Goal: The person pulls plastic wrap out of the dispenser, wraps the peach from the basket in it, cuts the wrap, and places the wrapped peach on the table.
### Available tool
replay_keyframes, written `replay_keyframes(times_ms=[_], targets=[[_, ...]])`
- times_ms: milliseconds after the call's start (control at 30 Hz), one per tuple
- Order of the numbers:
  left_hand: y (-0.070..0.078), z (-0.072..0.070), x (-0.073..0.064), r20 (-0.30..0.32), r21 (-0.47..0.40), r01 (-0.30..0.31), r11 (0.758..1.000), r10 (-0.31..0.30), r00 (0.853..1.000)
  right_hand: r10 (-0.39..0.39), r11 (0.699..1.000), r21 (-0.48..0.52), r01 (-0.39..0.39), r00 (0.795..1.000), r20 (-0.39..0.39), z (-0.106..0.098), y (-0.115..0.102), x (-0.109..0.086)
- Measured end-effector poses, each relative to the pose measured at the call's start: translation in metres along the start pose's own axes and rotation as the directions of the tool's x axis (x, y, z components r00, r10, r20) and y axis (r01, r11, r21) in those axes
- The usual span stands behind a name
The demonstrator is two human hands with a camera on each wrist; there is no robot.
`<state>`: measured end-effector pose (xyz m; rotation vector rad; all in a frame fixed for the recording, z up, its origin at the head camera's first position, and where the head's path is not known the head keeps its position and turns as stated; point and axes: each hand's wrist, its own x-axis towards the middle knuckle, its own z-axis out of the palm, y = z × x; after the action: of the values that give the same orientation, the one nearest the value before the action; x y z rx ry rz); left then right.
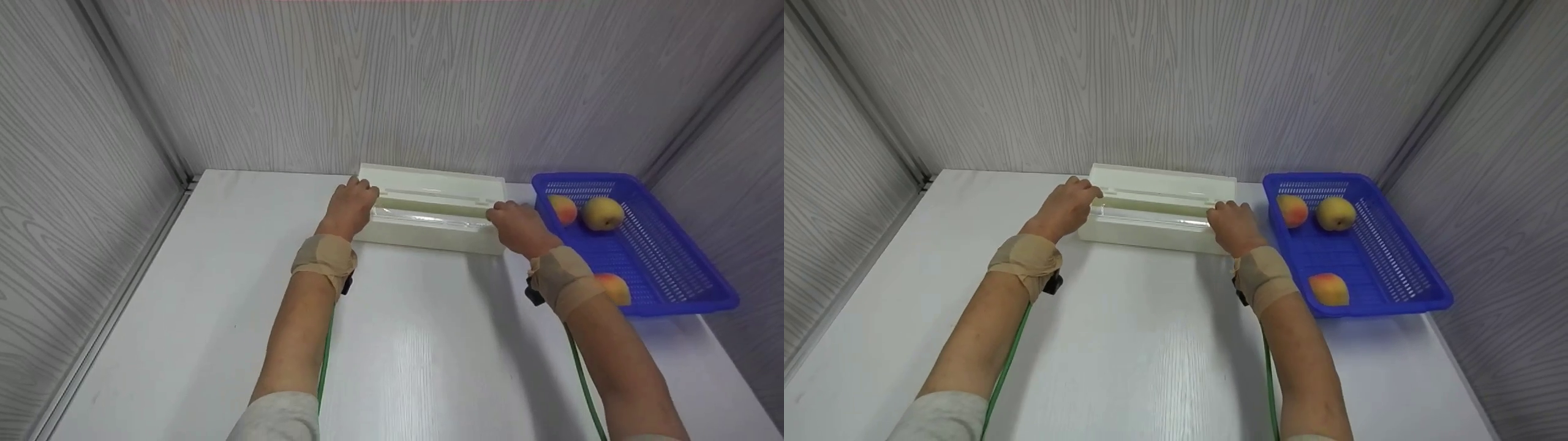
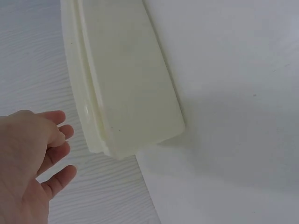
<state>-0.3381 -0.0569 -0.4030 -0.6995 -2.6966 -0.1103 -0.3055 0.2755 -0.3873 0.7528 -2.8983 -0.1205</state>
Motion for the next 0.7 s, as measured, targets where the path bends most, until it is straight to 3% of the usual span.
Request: replay_keyframes(times_ms=[400, 700], targets=[[0.014, 0.018, 0.019, 0.132, 0.146, -0.044, 0.988, 0.024, 0.991, -0.022, 0.996, -0.085, 0.034, 0.991, 0.130, 0.015, 0.024, 0.014], [0.019, 0.026, 0.028, 0.224, 0.255, -0.031, 0.967, -0.028, 0.974, -0.038, 0.994, -0.098, 0.051, 0.990, 0.135, 0.012, 0.026, 0.024]])
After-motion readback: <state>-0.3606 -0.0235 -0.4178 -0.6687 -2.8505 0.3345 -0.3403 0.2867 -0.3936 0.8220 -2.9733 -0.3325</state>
